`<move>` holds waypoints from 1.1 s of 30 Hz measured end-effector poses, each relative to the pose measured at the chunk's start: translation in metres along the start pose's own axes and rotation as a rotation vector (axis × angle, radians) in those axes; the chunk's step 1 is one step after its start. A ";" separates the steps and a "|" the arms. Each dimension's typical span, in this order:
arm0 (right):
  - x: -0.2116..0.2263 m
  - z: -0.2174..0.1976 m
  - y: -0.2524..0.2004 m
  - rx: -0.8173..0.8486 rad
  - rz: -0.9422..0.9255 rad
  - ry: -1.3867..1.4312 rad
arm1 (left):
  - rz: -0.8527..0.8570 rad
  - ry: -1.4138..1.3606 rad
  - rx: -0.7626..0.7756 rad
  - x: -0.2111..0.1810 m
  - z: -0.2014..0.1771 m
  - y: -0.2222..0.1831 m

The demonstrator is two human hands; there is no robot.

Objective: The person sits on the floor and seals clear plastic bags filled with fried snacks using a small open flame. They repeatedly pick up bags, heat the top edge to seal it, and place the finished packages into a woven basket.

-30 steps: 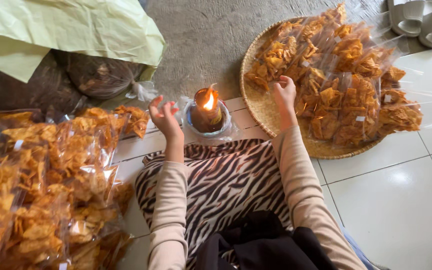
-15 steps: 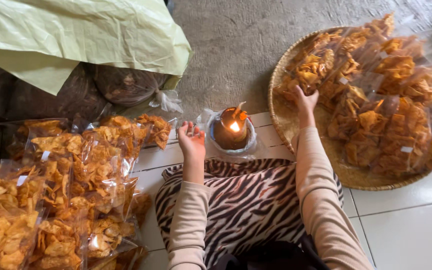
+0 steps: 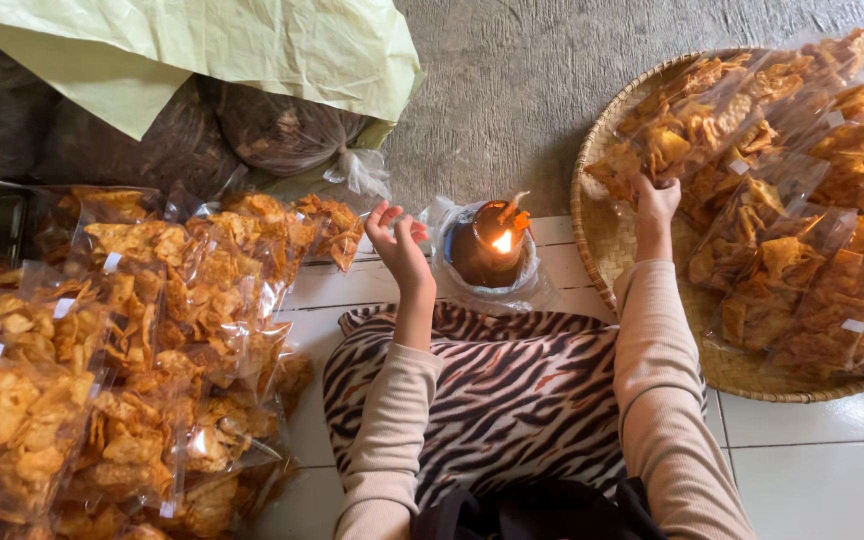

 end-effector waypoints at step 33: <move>0.079 0.079 -0.288 1.183 0.472 0.653 | 0.233 -0.034 1.307 -0.040 0.037 -0.193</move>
Point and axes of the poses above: each hand's wrist, its own y-axis towards the middle knuckle, its own z-axis out of the palm, x = y × z, the point moved 7 cm from there along y, towards the middle knuckle, and after that the axes turned 8 degrees about y, right-handed, at the moved point
